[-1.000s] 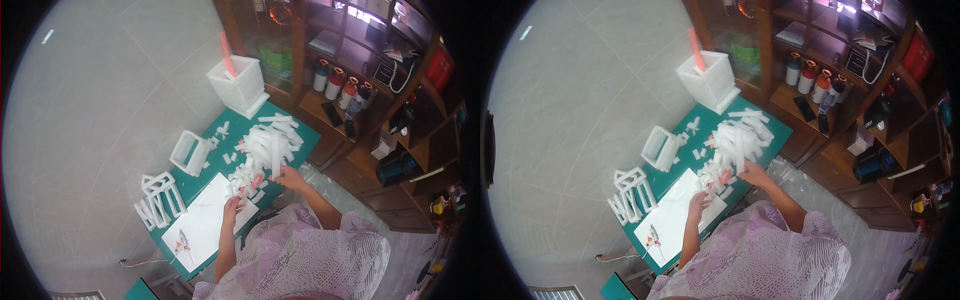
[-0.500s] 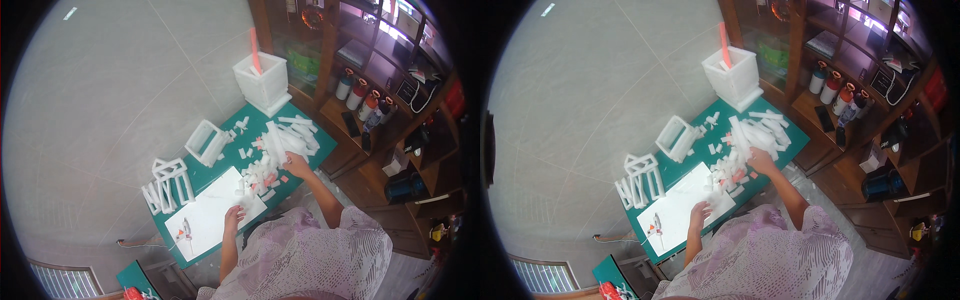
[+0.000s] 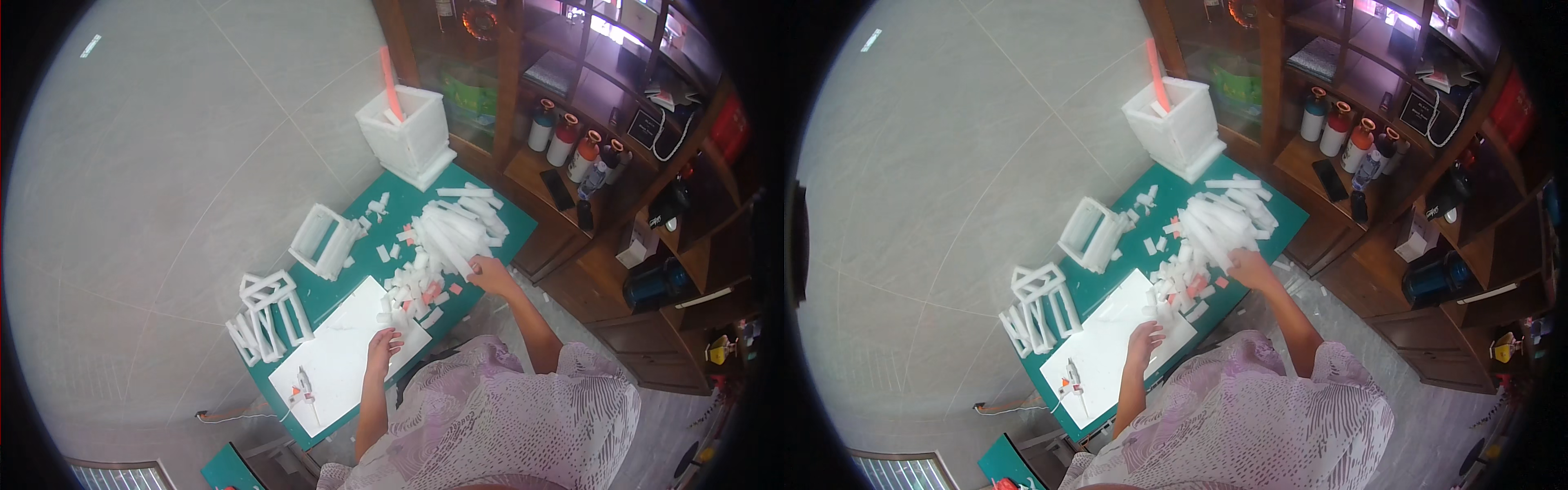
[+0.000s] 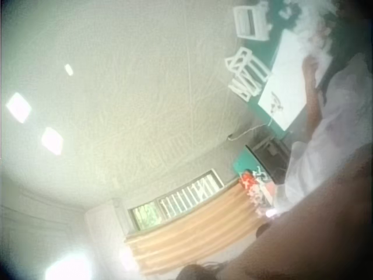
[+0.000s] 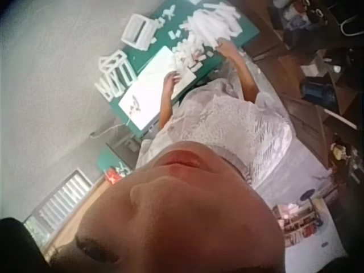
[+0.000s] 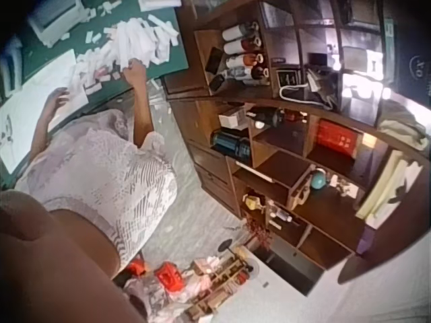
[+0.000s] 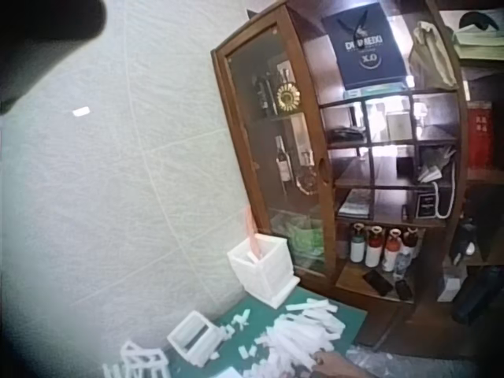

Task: Assembling and gluing white foam strips into frames or structures using a hot glue gun.

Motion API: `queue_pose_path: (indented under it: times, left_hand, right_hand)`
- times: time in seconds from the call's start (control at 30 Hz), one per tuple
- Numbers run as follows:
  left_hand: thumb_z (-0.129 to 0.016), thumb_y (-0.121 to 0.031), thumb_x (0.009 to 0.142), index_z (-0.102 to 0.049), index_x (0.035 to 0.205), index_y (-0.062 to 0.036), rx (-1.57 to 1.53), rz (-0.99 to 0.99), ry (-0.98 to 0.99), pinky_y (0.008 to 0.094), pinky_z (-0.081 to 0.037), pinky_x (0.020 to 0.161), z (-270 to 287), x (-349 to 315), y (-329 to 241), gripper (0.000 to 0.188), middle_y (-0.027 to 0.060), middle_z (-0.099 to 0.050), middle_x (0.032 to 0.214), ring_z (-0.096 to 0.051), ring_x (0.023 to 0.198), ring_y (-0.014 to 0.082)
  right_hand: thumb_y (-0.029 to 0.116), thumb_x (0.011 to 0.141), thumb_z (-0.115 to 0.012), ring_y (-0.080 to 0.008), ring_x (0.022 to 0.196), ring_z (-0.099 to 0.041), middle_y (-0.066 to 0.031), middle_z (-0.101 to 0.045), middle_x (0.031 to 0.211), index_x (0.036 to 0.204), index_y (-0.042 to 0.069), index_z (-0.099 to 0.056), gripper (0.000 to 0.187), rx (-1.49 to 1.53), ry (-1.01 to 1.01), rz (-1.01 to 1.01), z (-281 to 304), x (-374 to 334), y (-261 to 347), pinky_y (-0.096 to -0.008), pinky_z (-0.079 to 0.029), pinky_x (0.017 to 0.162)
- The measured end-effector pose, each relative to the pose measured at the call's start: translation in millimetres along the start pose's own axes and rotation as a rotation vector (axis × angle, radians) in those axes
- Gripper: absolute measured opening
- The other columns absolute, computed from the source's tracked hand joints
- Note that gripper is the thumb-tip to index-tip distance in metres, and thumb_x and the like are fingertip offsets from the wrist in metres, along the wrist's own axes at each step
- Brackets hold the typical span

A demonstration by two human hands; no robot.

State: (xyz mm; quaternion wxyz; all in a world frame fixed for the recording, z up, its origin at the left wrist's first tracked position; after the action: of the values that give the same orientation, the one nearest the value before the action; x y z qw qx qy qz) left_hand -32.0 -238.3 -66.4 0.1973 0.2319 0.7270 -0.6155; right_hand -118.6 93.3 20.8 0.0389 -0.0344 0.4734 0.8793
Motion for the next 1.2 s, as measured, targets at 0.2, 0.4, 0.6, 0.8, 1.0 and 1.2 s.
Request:
queue_pose_path:
  times: [0.2, 0.4, 0.6, 0.8, 1.0, 1.2]
  left_hand:
    - [-0.05, -0.021, 0.091, -0.052, 0.111, -0.0029, -0.046, 0.01, -0.002, 0.0266, -0.047, 0.068, 7, -2, 10, 0.027, 0.0092, -0.062, 0.099, -0.061, 0.08, 0.0174]
    - [-0.049, -0.021, 0.091, -0.053, 0.111, -0.0029, -0.068, 0.015, -0.035, 0.0265, -0.047, 0.068, 14, -11, 13, 0.026, 0.0091, -0.062, 0.098, -0.061, 0.079, 0.0176]
    - [-0.048, -0.019, 0.091, -0.053, 0.111, -0.0029, -0.093, 0.005, -0.085, 0.0267, -0.047, 0.069, 32, -21, 17, 0.026, 0.0094, -0.062, 0.098, -0.061, 0.079, 0.0177]
    - [-0.048, -0.019, 0.091, -0.054, 0.11, -0.0028, -0.087, 0.01, -0.098, 0.0267, -0.047, 0.069, 37, -24, 18, 0.025, 0.0092, -0.062, 0.098, -0.061, 0.079, 0.0173]
    - [-0.048, -0.019, 0.091, -0.054, 0.11, -0.0032, -0.101, 0.023, -0.1, 0.0264, -0.047, 0.069, 40, -25, 17, 0.025, 0.0087, -0.062, 0.097, -0.061, 0.079, 0.0167]
    - [-0.05, -0.02, 0.089, -0.056, 0.109, -0.0039, -0.118, 0.001, -0.165, 0.0271, -0.047, 0.07, 66, -31, 13, 0.026, 0.0082, -0.063, 0.096, -0.061, 0.079, 0.0163]
  right_hand:
    - [0.014, 0.07, -0.064, -0.0175, 0.062, -0.06, -0.0098, -0.063, 0.071, 0.098, 0.003, -0.063, 0.031, 0.003, -0.005, 0.064, 6, 3, 21, -0.0286, -0.047, 0.059]
    - [0.015, 0.073, -0.058, -0.0305, 0.087, -0.061, -0.0179, -0.062, 0.1, 0.107, 0.009, -0.062, 0.035, -0.001, -0.028, 0.025, 3, 14, 15, -0.0354, -0.047, 0.078]
    - [0.015, 0.077, -0.058, -0.0271, 0.083, -0.061, -0.0163, -0.06, 0.094, 0.116, 0.011, -0.056, 0.039, 0.123, 0.009, -0.073, 9, 30, 41, -0.0335, -0.047, 0.076]
    - [0.015, 0.078, -0.06, -0.026, 0.074, -0.06, -0.014, -0.056, 0.087, 0.119, 0.011, -0.049, 0.043, 0.095, -0.077, 0.053, 21, 59, 37, -0.0342, -0.047, 0.072]
    - [0.016, 0.078, -0.061, -0.0303, 0.092, -0.056, -0.019, -0.053, 0.103, 0.122, 0.009, -0.046, 0.047, 0.038, -0.197, 0.091, 18, 51, 29, -0.0362, -0.045, 0.08]
    - [0.015, 0.075, -0.062, -0.038, 0.102, -0.049, -0.0215, -0.052, 0.107, 0.123, 0.005, -0.045, 0.051, -0.102, -0.185, 0.193, -31, 38, 35, -0.0429, -0.041, 0.088]
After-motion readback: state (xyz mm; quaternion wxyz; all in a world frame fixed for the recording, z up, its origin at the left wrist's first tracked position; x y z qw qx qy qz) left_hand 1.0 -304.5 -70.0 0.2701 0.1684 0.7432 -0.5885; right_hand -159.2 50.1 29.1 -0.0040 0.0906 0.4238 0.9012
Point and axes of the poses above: each hand's wrist, its own x-axis towards the middle knuckle, its own z-axis out of the back of the hand, y = z × x, the point moved 10 cm from there along x, towards the middle knuckle
